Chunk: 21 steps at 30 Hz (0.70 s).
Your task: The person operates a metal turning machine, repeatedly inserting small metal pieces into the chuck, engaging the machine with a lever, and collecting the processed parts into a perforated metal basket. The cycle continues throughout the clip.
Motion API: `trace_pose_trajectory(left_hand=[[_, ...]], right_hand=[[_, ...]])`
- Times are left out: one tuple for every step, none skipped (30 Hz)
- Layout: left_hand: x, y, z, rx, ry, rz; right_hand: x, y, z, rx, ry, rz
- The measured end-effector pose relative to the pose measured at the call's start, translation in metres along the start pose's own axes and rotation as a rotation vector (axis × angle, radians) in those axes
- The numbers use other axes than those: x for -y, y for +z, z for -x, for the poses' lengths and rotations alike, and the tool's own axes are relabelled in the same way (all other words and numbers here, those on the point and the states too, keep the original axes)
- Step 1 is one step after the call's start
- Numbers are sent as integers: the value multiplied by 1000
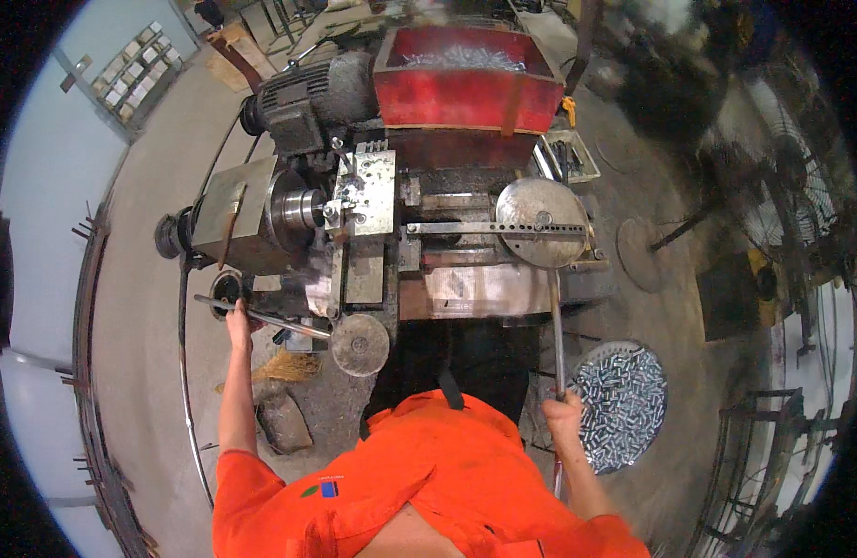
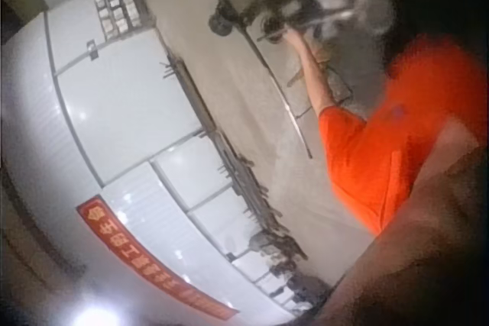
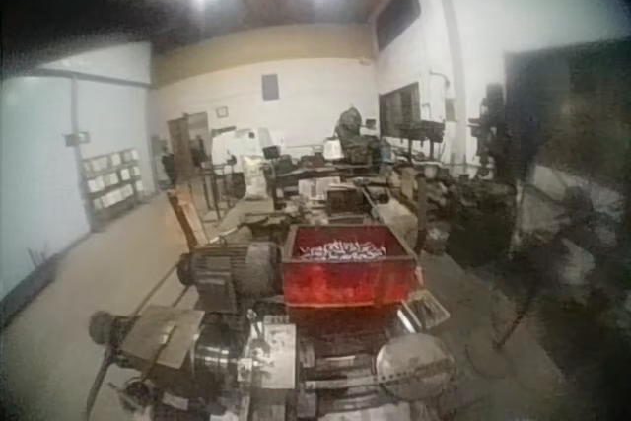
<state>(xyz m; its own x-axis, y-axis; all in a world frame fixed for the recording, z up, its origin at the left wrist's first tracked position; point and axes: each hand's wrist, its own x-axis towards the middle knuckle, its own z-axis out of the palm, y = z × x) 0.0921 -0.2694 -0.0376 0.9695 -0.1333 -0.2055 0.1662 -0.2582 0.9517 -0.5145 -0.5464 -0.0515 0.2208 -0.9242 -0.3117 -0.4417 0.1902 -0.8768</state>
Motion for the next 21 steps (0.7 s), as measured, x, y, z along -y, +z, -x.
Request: trace_pose_trajectory(left_hand=[[2,0,-1,-3,-10,-11],[2,-2,3,-12,-29,-25],[-4,-1,6,-13,-43,-41],[-10,-1,8,-14,-57,-57],[-13,3,10,-26,-57,-76],[-19,5,15,-45,-54,-99],[-22,7,15,-58,-50,-121],[-14,-4,10,-26,-77,-124],[-6,-14,5,-4,-101,-124],[0,-17,-3,33,-125,-120],[6,-22,-6,62,-151,-114],[7,-19,-9,70,-132,-82],[8,-15,-7,69,-115,-50],[7,-9,-6,72,-95,-17],[5,-3,-2,71,-86,-19],[0,5,3,69,-73,-23],[-3,7,6,61,-58,-25],[1,3,1,102,-79,-63],[0,-3,1,132,-107,-78],[0,-8,2,165,-134,-92],[-5,-11,3,202,-161,-110]], right_hand=[[4,5,4,13,-88,16],[49,10,16,87,31,-20],[45,9,15,68,-109,32],[39,6,13,48,-249,84],[34,4,10,28,-388,135],[17,-7,-2,25,-203,146],[2,-18,-14,22,-18,158],[-4,-33,-28,-62,-152,501],[21,-43,-33,-136,-151,475],[5,-66,-53,-150,-132,547],[20,-78,-65,-183,-113,760],[4,-102,-89,-226,-159,898],[14,-116,-105,-256,-209,1085],[10,-133,-129,-305,-216,1172],[-1,-155,-157,-280,-243,1286],[-4,-167,-178,-352,-301,1393],[5,-167,-195,-396,-184,1388],[6,-169,-214,-430,-110,1361],[17,-160,-218,-484,-113,1356],[28,-152,-219,-540,-114,1349],[38,-142,-213,-596,-109,1341]])
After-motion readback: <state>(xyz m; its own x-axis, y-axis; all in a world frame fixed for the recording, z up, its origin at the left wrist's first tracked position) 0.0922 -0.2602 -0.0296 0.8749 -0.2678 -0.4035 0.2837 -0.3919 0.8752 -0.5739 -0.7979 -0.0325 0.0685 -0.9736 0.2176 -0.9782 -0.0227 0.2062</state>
